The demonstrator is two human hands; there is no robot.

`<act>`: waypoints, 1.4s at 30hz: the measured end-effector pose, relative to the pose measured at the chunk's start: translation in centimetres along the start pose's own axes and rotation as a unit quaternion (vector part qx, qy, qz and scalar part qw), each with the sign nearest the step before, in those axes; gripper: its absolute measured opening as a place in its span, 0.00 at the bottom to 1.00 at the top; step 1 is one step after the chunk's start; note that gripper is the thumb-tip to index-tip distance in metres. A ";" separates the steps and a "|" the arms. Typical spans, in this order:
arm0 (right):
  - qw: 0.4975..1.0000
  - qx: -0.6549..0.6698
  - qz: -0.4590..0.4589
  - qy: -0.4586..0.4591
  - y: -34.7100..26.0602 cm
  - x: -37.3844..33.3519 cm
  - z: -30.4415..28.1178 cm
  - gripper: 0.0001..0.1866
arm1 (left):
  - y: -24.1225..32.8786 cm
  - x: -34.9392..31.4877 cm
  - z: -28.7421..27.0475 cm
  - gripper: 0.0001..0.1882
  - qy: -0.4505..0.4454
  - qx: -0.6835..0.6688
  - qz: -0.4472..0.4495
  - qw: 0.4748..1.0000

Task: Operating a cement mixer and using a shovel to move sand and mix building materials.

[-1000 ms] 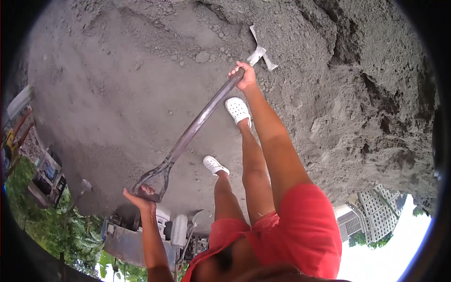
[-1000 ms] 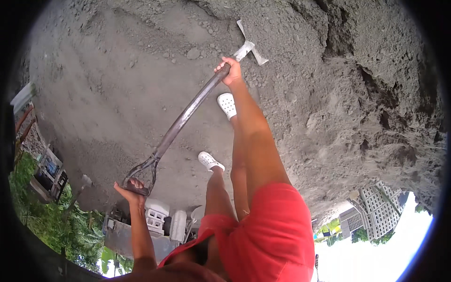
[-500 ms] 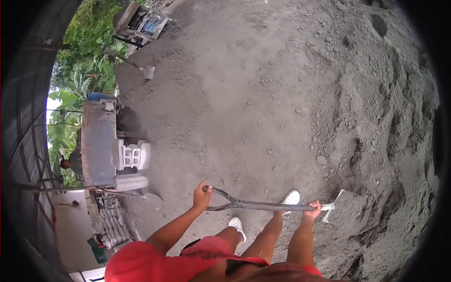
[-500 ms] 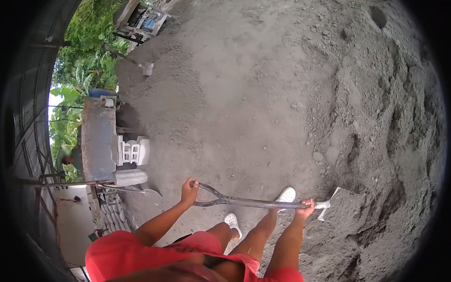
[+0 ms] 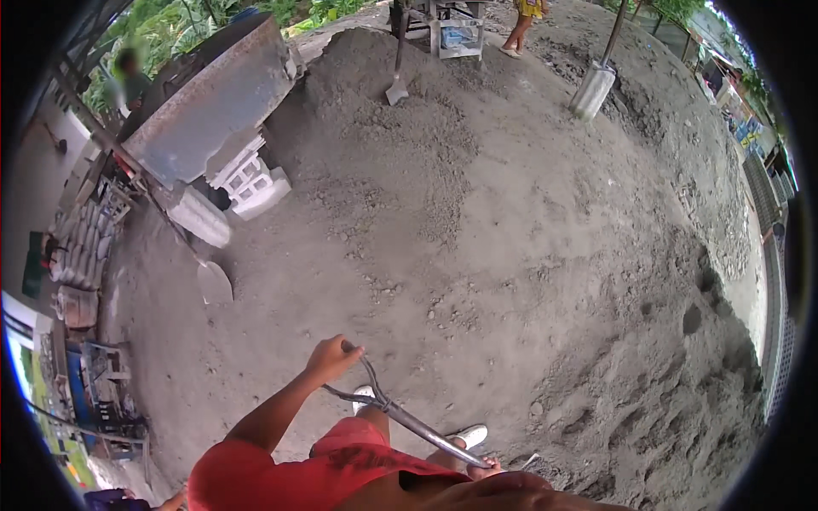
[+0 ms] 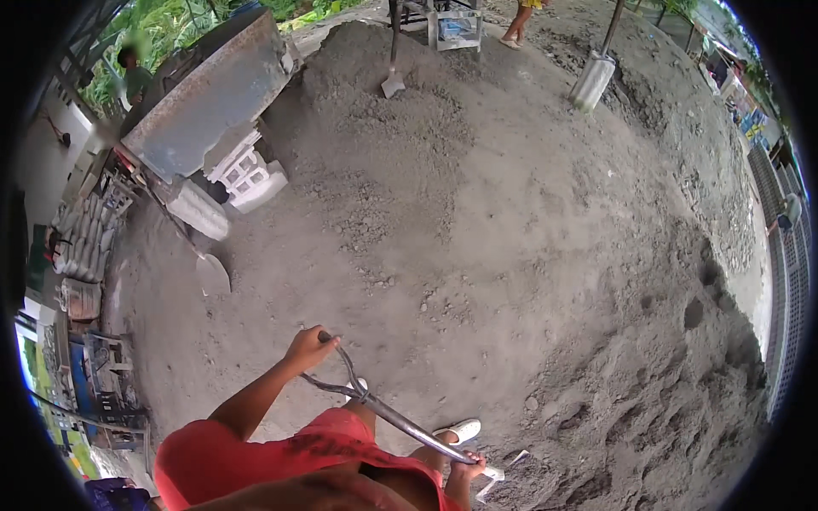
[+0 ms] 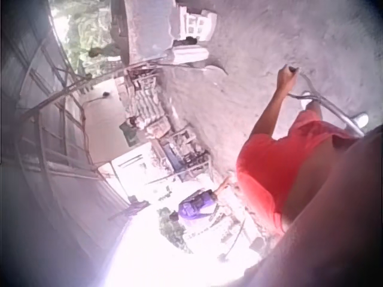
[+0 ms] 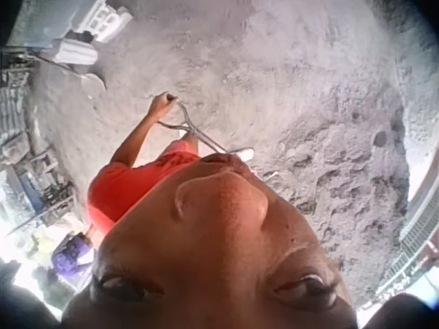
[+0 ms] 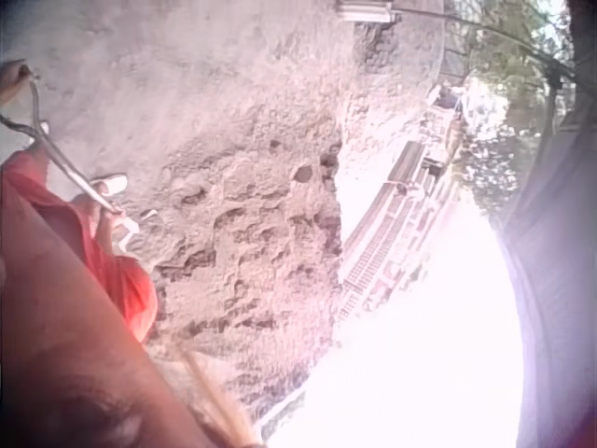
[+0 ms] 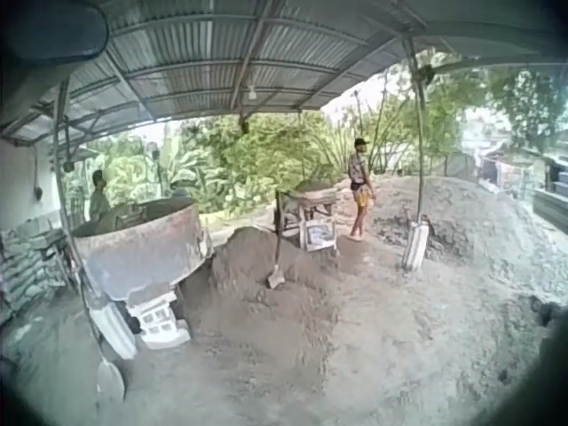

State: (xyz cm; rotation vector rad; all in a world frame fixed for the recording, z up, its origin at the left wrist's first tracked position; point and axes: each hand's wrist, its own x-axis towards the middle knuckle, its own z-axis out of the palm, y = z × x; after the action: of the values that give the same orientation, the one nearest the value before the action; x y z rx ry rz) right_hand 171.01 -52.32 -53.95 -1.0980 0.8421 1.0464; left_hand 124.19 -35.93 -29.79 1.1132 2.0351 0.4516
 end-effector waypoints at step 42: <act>0.768 -0.535 0.078 -0.344 86.0 -36.4 64.2 0.07 | -35.4 18.6 -61.8 0.22 0.332 -0.468 -0.292 0.766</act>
State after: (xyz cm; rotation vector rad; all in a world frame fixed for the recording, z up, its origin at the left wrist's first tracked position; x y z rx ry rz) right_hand 80.32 10.54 -28.09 -1.3858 -0.3837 2.0077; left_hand 51.29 -37.26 -19.70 -0.3604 2.0906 1.4513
